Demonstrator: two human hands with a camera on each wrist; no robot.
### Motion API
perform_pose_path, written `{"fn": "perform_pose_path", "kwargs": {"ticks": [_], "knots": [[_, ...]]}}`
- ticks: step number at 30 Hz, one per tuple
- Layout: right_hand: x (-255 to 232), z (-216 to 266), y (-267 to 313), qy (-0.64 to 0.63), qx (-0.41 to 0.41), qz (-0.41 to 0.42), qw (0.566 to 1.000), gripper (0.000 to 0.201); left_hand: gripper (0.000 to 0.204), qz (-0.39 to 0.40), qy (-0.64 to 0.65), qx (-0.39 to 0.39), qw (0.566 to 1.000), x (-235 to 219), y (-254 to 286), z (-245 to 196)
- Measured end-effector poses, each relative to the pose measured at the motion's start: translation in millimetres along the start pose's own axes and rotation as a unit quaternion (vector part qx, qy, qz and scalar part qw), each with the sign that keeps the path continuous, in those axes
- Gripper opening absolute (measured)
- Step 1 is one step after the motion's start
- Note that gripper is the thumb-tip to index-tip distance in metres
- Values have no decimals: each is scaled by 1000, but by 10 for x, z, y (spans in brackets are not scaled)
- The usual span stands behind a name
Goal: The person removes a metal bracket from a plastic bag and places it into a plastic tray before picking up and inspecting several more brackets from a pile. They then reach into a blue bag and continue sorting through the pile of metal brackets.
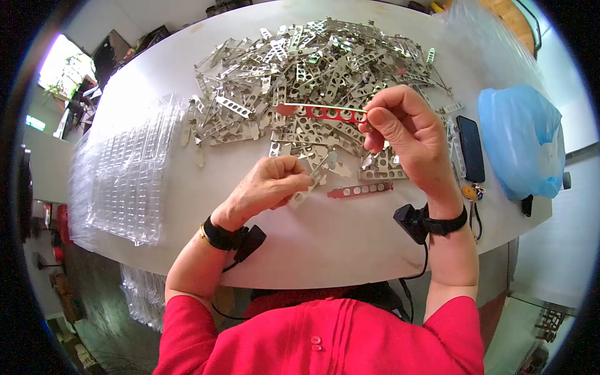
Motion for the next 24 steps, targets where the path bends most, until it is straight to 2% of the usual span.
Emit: {"fn": "perform_pose_path", "kwargs": {"ticks": [2,6,8,10,12,16,19,20,22,23,24], "knots": [[-11,37,16,3,-3,-1,1000,15,18,-3,0,6,1000,-59,0,-14],[-79,88,56,25,-5,-8,1000,14,17,-6,97,61,993,-146,-45,-5],[-88,136,80,28,-19,-6,999,14,17,-70,196,123,970,-293,-57,-22],[-8,146,132,9,0,36,999,12,17,-87,216,134,963,-371,-61,-3],[36,145,197,8,5,59,998,10,17,-140,299,141,933,-499,-33,45],[175,77,308,52,43,108,992,7,14,-177,321,177,914,-679,-38,80],[411,60,379,145,-4,184,972,8,16,-156,337,194,908,-718,-83,118],[483,60,389,146,-7,184,972,8,16,-143,350,195,905,-714,-94,122],[718,45,482,190,-40,248,949,11,15,-126,338,199,911,-711,-103,128],[783,-33,531,183,-8,261,948,13,14,-110,327,201,917,-695,-110,123],[819,-88,551,185,-10,262,947,13,14,-110,327,204,916,-693,-113,119]]}}
Point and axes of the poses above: each hand's wrist, its own y-axis away from the middle knuckle, its own x-axis out of the palm, z = x × y, the point moved 8 cm from there along -y, towards the middle knuckle, and after that the axes turned 2 degrees about x, right-handed, at the moved point
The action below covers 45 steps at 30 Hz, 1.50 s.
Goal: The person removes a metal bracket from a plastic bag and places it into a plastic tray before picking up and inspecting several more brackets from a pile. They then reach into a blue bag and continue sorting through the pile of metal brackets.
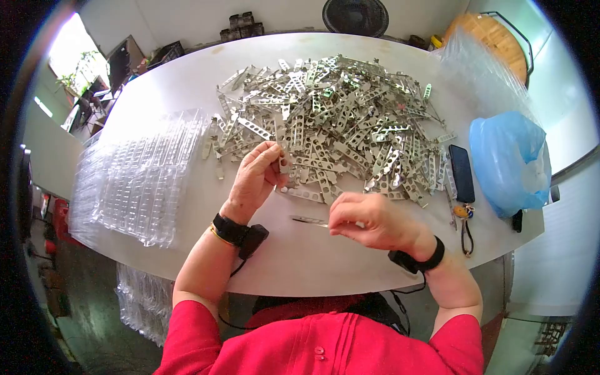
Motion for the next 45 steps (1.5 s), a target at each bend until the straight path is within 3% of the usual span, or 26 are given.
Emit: {"fn": "perform_pose_path", "kwargs": {"ticks": [6,11,17,19,20,22,24,26,31,37,45], "knots": [[387,-29,28,91,-54,128,986,11,12,48,68,-51,995,138,39,50],[504,-38,84,91,-51,149,983,10,12,80,74,-44,993,191,57,19],[399,-31,86,110,-53,111,986,11,12,125,36,-37,991,252,90,15],[150,-67,62,101,12,-22,995,16,13,151,25,-38,987,341,129,-3],[123,-46,47,102,14,-24,994,16,13,149,17,-49,988,371,160,2],[-145,-158,38,-25,110,-143,983,23,13,148,8,-63,987,416,184,38],[-245,-158,11,-39,119,-143,982,33,15,155,-44,-58,985,431,190,92],[-330,-206,-7,-203,118,-195,952,41,18,190,-54,-60,978,485,221,103],[-341,-143,-67,-208,116,-189,953,45,22,216,-96,-93,967,665,322,100],[-333,-231,-90,-185,131,-170,959,30,22,225,-116,-110,961,654,324,128],[-512,-323,-116,-165,104,-219,956,26,22,198,-90,-98,971,536,254,166]]}}
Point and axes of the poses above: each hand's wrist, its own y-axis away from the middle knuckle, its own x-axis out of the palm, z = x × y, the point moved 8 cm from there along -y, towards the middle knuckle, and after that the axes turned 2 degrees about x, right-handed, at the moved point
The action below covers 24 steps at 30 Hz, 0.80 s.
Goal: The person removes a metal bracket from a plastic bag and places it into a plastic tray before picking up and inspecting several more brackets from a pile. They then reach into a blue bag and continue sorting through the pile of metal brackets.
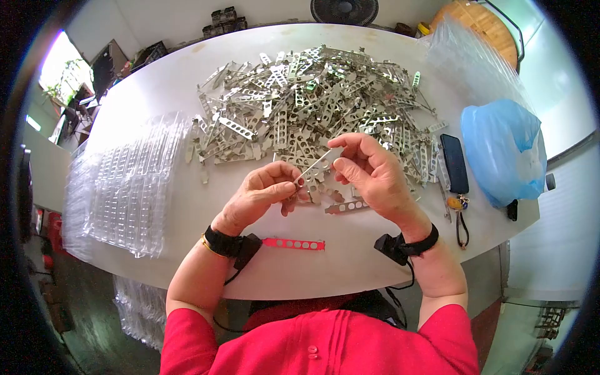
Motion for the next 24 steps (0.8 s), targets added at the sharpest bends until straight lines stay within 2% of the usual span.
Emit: {"fn": "perform_pose_path", "kwargs": {"ticks": [2,6,11,24], "knots": [[-40,10,-27,-13,-6,-14,1000,26,28,-34,29,2,999,-44,0,-22],[-97,16,-92,-42,-25,-35,998,25,32,-40,63,-6,997,-60,-4,-28],[-92,-17,-109,-47,-31,-33,998,26,34,-74,110,28,991,-119,-10,-28],[-130,-125,-50,-83,-53,-53,994,34,37,-80,145,38,985,-170,-43,-7]]}}
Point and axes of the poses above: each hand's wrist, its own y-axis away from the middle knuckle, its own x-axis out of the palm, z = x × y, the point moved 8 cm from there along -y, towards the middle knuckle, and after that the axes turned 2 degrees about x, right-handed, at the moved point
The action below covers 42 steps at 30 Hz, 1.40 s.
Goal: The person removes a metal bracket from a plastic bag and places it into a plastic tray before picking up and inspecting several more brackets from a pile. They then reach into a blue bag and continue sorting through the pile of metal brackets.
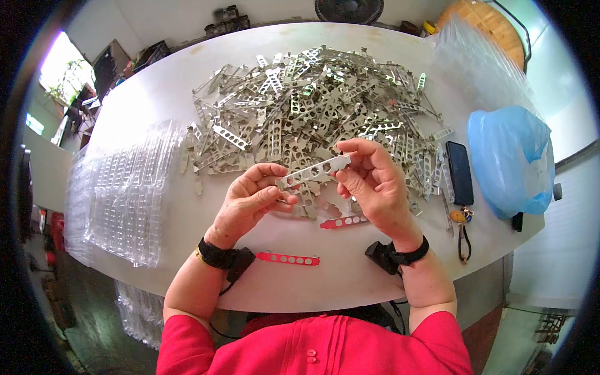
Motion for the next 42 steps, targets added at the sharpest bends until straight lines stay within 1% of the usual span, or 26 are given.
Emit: {"fn": "perform_pose_path", "kwargs": {"ticks": [7,19,29,32,37,42], "knots": [[-34,-31,9,-11,6,-11,1000,40,38,-5,-17,-7,1000,4,8,3],[-38,-64,16,-23,-15,3,1000,41,38,-2,-36,-14,999,9,9,23],[-48,-82,22,-24,-16,6,1000,38,37,7,-50,-15,999,-21,8,60],[-46,-61,30,-15,-28,4,999,36,37,8,-46,-12,999,-18,14,58],[-56,-78,44,-24,-20,-4,1000,33,37,8,-46,-7,999,-19,16,58],[-58,-78,43,-20,-19,5,1000,34,37,4,-38,-10,999,-23,16,60]]}}
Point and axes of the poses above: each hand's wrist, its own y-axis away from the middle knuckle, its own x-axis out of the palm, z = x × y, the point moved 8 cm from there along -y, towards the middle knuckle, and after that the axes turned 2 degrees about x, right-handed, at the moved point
